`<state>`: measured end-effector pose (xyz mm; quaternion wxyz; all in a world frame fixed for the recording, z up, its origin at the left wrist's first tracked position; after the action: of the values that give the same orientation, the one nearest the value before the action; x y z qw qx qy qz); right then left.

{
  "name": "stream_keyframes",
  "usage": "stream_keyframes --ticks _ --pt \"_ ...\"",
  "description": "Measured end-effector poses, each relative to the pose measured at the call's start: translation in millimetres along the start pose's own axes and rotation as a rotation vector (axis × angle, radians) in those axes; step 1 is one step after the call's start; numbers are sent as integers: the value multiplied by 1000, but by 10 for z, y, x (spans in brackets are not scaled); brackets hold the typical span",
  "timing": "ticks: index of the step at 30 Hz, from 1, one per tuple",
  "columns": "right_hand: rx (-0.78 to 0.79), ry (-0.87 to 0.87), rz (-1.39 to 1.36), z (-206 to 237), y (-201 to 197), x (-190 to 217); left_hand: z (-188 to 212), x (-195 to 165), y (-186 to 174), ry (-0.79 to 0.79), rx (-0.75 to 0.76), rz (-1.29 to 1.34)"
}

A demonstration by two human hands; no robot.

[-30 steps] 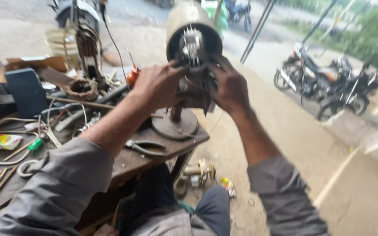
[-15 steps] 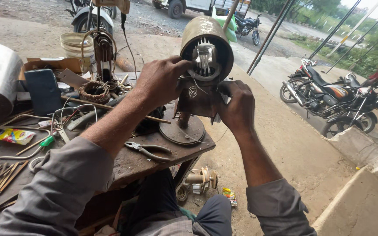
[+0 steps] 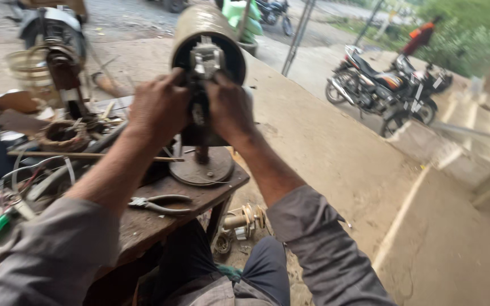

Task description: The person winds a thin metal wire around the stator of a motor using a manual winding jig. They repeatedly wrap the wire, adjust the coil, and use a small wooden block to press and align the windings. The person also handles a pre-wound coil and places it into the stator.

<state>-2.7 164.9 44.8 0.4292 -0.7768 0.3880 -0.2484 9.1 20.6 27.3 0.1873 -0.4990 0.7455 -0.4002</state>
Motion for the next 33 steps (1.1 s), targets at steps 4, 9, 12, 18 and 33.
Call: stream_keyframes --ticks 4,9,12,18,33 --pt "14 -60 -22 -48 61 -91 49 -17 58 34 -62 -53" --pt "144 57 -32 -142 137 -186 75 26 135 -105 -34 111" --pt "191 86 -26 -214 123 -224 71 -7 150 -136 -61 92" --pt "190 75 -100 -244 92 -275 0 -28 161 -225 -36 269" --pt "138 -4 -32 -176 285 -376 34 -68 149 -296 -187 557"
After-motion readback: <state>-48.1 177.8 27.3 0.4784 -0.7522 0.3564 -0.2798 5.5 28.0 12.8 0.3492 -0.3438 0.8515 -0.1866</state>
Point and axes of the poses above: each hand's wrist, its own z-axis away from the middle knuckle, its own y-axis out of the palm, x = y × z, the point moved 4 cm from there along -z, towards the middle knuckle, and after that the axes turned 15 degrees about x, right-handed, at the moved point
